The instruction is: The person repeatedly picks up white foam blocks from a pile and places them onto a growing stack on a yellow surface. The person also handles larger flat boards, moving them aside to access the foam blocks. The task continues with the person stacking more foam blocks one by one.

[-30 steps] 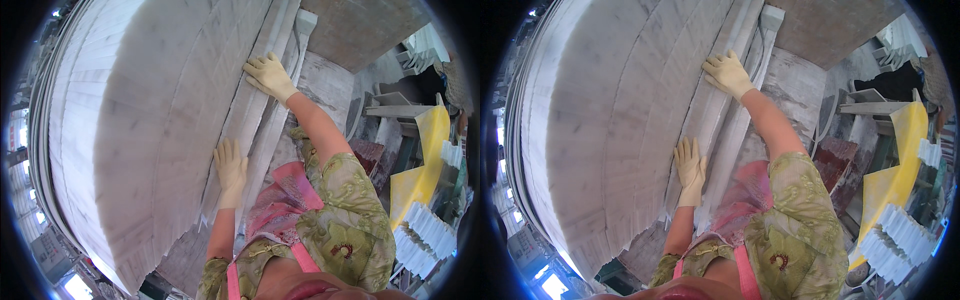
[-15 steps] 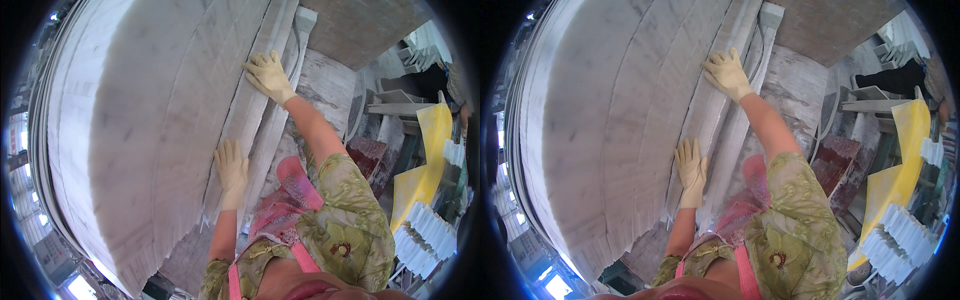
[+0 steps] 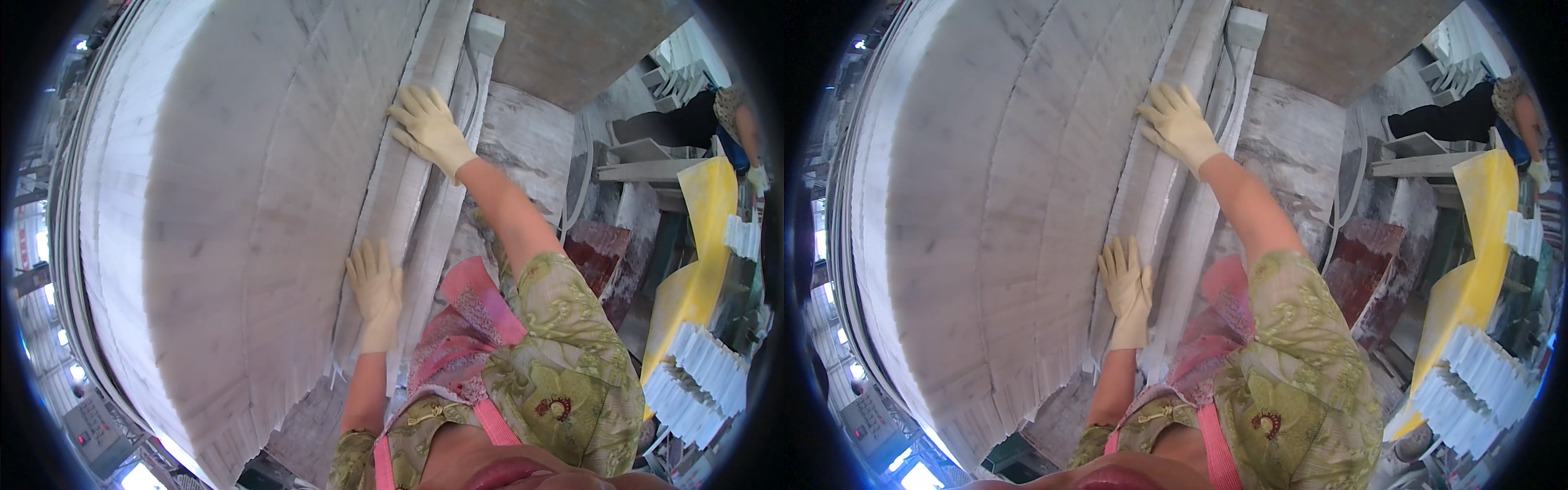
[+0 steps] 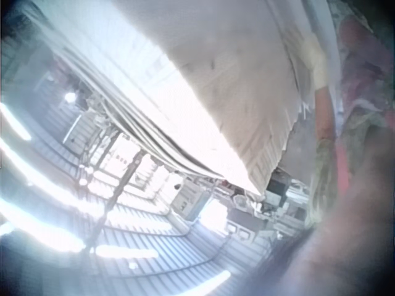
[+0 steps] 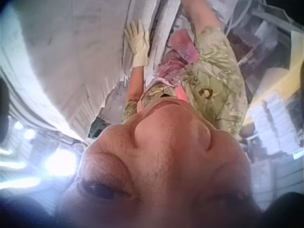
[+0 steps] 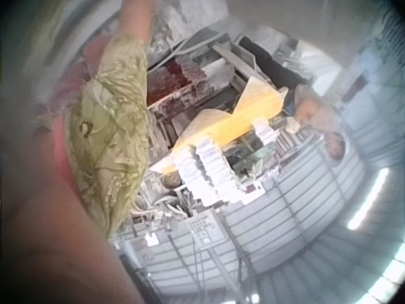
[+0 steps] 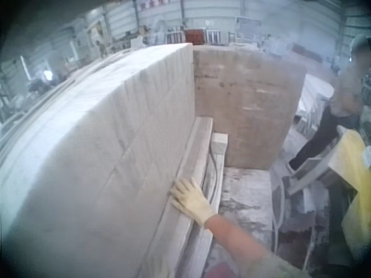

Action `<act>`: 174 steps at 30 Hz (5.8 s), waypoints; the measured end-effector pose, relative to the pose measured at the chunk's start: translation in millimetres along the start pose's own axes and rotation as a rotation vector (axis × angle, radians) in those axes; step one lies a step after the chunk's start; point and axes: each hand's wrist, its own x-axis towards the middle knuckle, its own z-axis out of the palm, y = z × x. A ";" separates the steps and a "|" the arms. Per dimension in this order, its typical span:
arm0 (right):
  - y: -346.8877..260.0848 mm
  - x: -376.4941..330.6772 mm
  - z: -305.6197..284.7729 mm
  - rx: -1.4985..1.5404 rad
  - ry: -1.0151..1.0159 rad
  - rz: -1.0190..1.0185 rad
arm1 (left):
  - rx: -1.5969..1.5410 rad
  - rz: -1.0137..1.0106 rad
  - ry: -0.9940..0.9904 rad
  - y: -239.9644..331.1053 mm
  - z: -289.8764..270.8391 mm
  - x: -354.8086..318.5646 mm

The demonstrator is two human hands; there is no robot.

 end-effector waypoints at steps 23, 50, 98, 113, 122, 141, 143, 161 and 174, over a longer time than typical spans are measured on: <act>-0.7 -10.0 -4.9 -0.106 -0.298 0.340 | -0.044 0.046 0.032 -3.1 -0.3 -2.3; -115.7 -192.0 -209.2 0.080 0.198 0.537 | -0.233 0.124 0.191 -5.8 -11.3 5.7; -422.7 -1211.9 -856.8 -0.868 0.639 2.031 | -0.696 1.107 -1.045 739.6 97.5 -630.5; -361.7 -1376.2 -1053.0 -0.567 0.285 1.766 | -0.820 0.850 -1.114 924.6 160.4 -703.9; -313.0 -1278.4 -1094.5 -0.722 -0.207 1.797 | -0.928 0.849 -1.082 961.8 158.6 -732.7; -308.3 -1251.5 -1105.5 -0.721 -0.182 1.938 | -1.129 0.660 -0.999 896.9 156.8 -690.6; -304.7 -1218.7 -1108.3 -0.738 -0.068 1.716 | -1.135 0.706 -0.997 893.0 148.0 -688.0; -188.6 -793.6 -745.9 0.246 0.182 0.449 | -0.248 0.363 -0.337 725.1 37.5 -572.5; -200.2 -1006.0 -942.1 -0.449 0.310 0.850 | -0.312 0.242 -0.091 703.2 87.3 -558.0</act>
